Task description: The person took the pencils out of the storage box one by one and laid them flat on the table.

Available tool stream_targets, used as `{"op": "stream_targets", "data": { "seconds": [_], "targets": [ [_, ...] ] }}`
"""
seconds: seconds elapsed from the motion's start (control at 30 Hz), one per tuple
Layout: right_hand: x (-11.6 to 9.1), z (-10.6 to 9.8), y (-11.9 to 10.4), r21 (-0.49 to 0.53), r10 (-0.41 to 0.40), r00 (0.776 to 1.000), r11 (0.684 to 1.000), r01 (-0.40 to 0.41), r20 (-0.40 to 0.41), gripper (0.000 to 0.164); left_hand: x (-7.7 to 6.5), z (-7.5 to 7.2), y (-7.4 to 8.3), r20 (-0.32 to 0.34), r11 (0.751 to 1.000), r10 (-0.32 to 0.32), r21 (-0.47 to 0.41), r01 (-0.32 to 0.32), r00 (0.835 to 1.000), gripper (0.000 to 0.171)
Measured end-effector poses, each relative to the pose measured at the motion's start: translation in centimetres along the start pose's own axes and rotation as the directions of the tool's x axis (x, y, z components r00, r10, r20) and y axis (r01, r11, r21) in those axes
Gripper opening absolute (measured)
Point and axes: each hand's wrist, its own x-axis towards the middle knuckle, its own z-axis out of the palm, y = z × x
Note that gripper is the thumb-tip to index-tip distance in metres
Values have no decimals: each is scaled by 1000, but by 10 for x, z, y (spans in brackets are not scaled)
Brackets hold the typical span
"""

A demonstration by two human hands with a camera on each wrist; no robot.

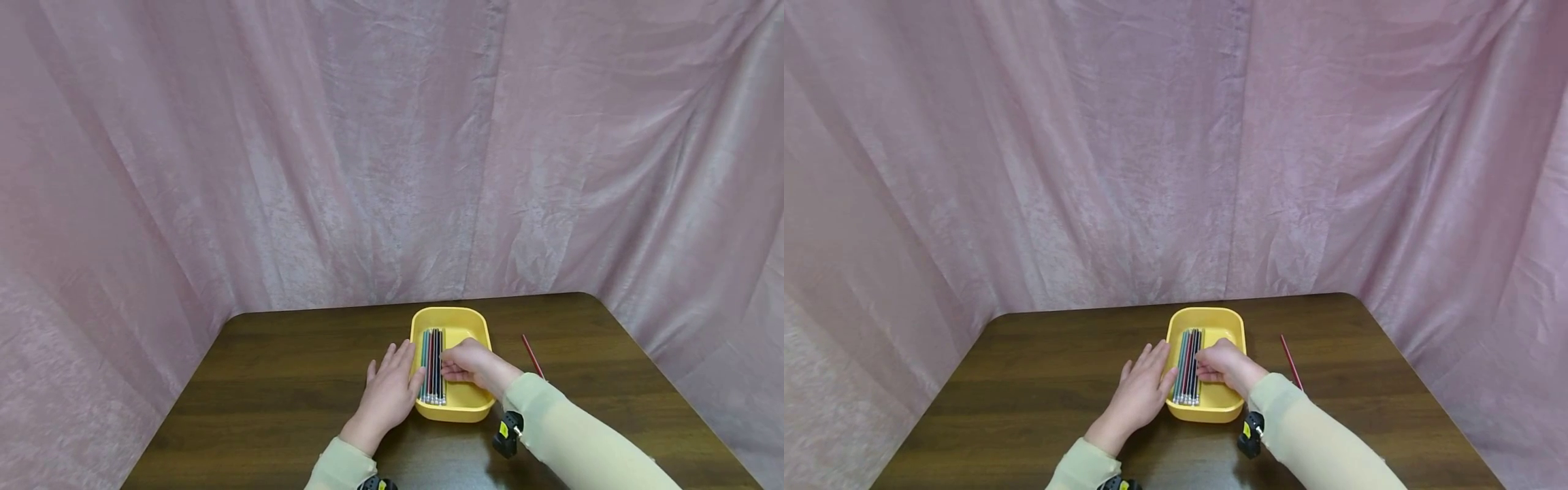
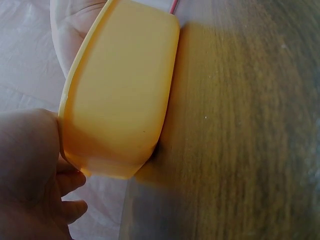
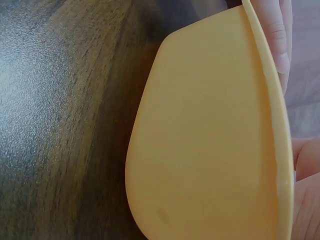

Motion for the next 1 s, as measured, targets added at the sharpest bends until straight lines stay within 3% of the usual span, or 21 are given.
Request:
{"op": "stream_targets", "data": {
  "seconds": [0.33, 1.0],
  "targets": [
    [4, 1, 2, 20, 23, 1000, 1000, -23, -6, 15, 1, -2, 1, 14, 1000, -6, 0, 6, 1000, 60],
    [5, 4, 6, -61, -13, 998, 998, 10, -58, 13, 0, -1, -1, 21, 1000, 0, 5, -1, 1000, 61]
  ]
}}
